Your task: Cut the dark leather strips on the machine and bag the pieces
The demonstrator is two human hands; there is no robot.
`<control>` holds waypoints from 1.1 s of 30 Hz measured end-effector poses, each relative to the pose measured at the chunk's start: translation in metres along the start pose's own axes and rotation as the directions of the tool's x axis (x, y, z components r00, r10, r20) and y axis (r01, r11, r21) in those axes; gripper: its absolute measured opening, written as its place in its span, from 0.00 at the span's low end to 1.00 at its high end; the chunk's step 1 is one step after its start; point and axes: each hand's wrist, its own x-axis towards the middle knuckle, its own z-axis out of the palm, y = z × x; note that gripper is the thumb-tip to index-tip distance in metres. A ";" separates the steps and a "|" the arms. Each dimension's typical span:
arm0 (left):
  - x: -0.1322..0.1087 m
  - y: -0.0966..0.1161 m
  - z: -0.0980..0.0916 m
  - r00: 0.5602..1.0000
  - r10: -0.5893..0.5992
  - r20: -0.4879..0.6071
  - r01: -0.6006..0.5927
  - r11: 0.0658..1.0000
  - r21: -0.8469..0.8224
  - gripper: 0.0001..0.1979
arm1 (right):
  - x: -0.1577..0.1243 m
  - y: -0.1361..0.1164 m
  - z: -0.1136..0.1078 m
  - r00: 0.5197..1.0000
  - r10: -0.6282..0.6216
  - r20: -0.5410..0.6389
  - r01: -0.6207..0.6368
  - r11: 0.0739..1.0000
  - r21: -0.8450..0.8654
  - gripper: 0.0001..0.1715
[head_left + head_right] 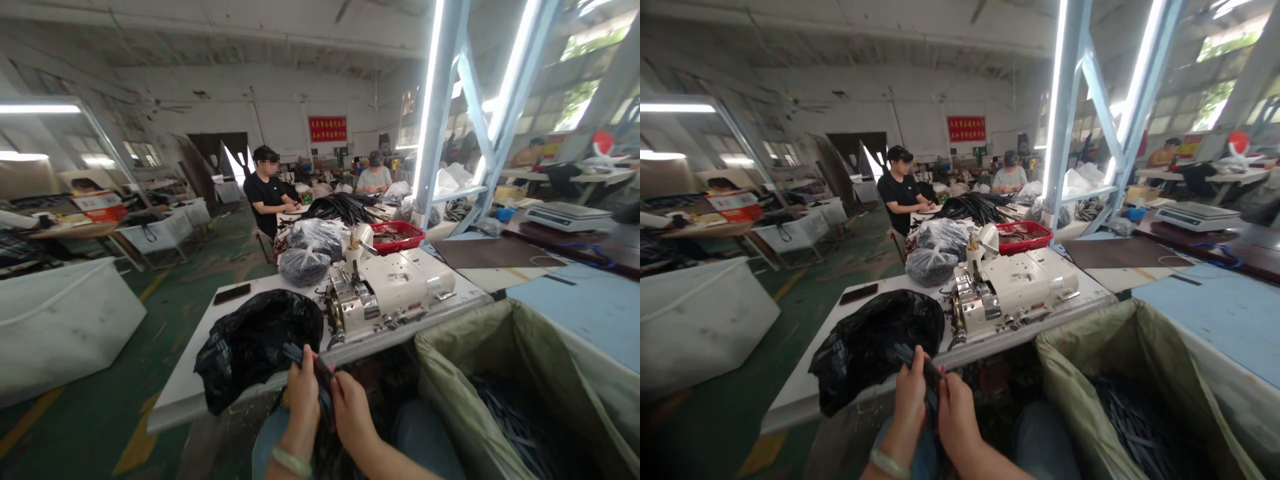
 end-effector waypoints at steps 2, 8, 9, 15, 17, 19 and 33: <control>0.005 0.012 -0.002 0.998 -0.045 -0.053 0.036 0.986 -0.161 0.20 | -0.002 -0.015 -0.006 0.973 0.227 0.039 -0.230 0.947 0.222 0.21; 0.009 0.041 -0.016 0.954 -0.204 0.221 0.273 0.894 -0.356 0.21 | 0.001 -0.035 -0.029 0.838 0.447 0.314 -0.525 0.500 0.689 0.15; 0.005 0.043 -0.019 0.932 -0.229 0.280 0.313 0.898 -0.309 0.20 | 0.002 -0.037 -0.032 0.824 0.458 0.333 -0.541 0.464 0.702 0.14; -0.023 0.037 -0.028 0.764 -0.359 0.536 0.341 0.930 0.137 0.20 | 0.009 -0.041 -0.043 0.841 0.427 0.334 -0.520 0.462 0.719 0.12; -0.029 0.036 -0.029 0.723 -0.386 0.574 0.330 0.922 0.204 0.21 | 0.012 -0.042 -0.045 0.854 0.432 0.290 -0.495 0.505 0.707 0.12; -0.032 0.035 -0.029 0.702 -0.392 0.595 0.316 0.919 0.234 0.21 | 0.014 -0.042 -0.046 0.863 0.431 0.264 -0.479 0.531 0.698 0.14; -0.027 0.039 -0.012 0.872 -0.166 0.460 0.066 0.972 0.225 0.18 | 0.018 -0.033 -0.079 0.851 0.396 0.344 -0.494 0.826 0.271 0.16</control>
